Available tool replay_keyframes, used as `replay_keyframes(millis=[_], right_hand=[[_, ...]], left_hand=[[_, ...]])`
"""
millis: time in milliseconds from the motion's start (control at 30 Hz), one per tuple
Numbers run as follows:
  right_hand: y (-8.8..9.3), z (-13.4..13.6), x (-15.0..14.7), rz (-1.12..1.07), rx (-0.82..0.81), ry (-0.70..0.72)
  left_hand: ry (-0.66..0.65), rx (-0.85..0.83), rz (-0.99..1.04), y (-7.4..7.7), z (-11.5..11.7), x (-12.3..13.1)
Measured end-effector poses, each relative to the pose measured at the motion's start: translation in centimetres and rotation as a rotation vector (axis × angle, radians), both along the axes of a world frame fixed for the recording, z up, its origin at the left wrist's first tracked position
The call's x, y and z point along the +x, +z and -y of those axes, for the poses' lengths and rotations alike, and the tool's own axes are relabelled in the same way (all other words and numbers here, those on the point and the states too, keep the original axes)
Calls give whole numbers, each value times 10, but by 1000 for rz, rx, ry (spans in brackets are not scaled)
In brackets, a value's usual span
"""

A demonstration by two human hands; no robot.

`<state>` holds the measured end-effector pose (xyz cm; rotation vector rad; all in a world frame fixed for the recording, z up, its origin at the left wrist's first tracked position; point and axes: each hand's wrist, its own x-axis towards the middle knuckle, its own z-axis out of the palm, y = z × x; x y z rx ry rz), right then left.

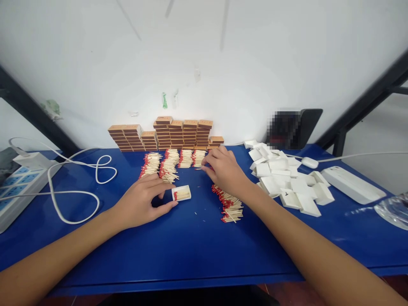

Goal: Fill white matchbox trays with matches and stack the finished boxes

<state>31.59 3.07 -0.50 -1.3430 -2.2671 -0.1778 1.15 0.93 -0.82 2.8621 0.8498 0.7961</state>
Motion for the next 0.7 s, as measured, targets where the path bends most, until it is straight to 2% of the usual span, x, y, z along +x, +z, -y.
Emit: replay_keyframes(millis=[233, 533, 700], right_hand=[[-12, -9, 2, 62, -70, 26], [-11, -11, -8, 77, -122, -8], [-3, -2, -9, 84, -151, 32]], left_hand=[[-10, 15, 2, 1, 1, -1], [-15, 0, -4, -1, 0, 0], [-11, 3, 1, 0, 1, 0]])
